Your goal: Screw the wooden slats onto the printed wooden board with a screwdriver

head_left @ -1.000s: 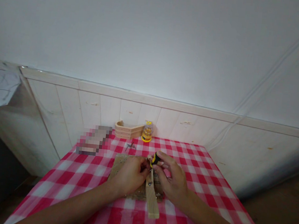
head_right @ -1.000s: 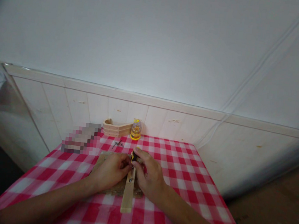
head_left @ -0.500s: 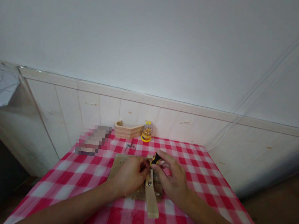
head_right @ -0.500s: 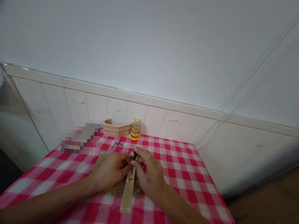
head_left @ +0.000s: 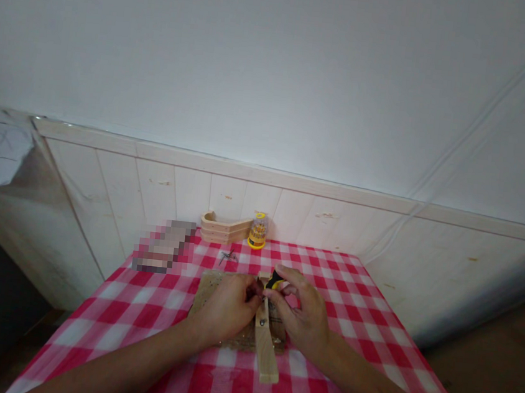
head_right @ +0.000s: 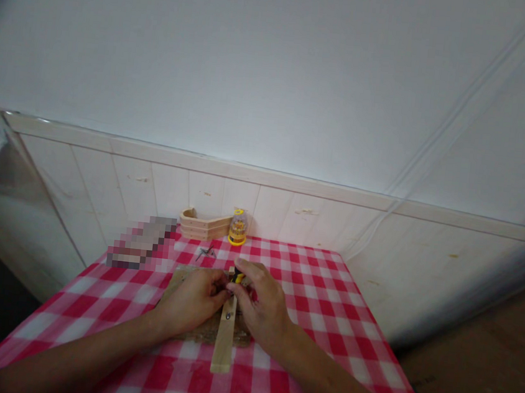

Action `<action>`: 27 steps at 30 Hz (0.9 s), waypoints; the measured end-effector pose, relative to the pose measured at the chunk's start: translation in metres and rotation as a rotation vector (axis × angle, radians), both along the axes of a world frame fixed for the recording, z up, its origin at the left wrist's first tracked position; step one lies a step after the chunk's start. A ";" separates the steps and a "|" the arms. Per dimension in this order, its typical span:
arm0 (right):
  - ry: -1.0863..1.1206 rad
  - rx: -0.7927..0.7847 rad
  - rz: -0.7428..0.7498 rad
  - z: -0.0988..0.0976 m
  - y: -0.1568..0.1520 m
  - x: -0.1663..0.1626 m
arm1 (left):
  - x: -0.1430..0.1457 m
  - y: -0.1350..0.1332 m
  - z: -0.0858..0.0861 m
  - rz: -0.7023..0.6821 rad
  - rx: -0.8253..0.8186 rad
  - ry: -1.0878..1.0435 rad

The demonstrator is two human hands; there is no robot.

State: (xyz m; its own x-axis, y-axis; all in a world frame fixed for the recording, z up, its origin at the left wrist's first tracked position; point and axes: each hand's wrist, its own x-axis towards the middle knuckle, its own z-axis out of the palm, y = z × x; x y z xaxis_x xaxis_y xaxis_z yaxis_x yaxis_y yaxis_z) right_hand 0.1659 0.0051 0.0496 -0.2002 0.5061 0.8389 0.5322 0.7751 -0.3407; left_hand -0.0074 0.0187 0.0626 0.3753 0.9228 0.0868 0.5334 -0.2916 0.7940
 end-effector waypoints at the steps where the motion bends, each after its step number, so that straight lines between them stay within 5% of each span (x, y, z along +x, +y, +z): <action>1: 0.000 0.001 -0.001 -0.001 0.000 0.000 | 0.000 0.000 -0.001 -0.003 0.003 -0.002; 21: -0.001 -0.079 -0.009 0.000 -0.001 0.003 | -0.001 0.001 -0.002 0.014 -0.010 -0.032; 27: 0.026 -0.087 -0.018 0.002 -0.001 0.002 | -0.004 -0.004 0.014 0.051 -0.040 0.066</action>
State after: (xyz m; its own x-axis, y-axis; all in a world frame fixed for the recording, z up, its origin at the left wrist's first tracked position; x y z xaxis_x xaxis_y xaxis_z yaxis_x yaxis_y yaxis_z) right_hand 0.1676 0.0044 0.0514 -0.1689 0.5807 0.7964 0.5361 0.7322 -0.4202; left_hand -0.0110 0.0145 0.0765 0.3312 0.9432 0.0264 0.5984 -0.2317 0.7670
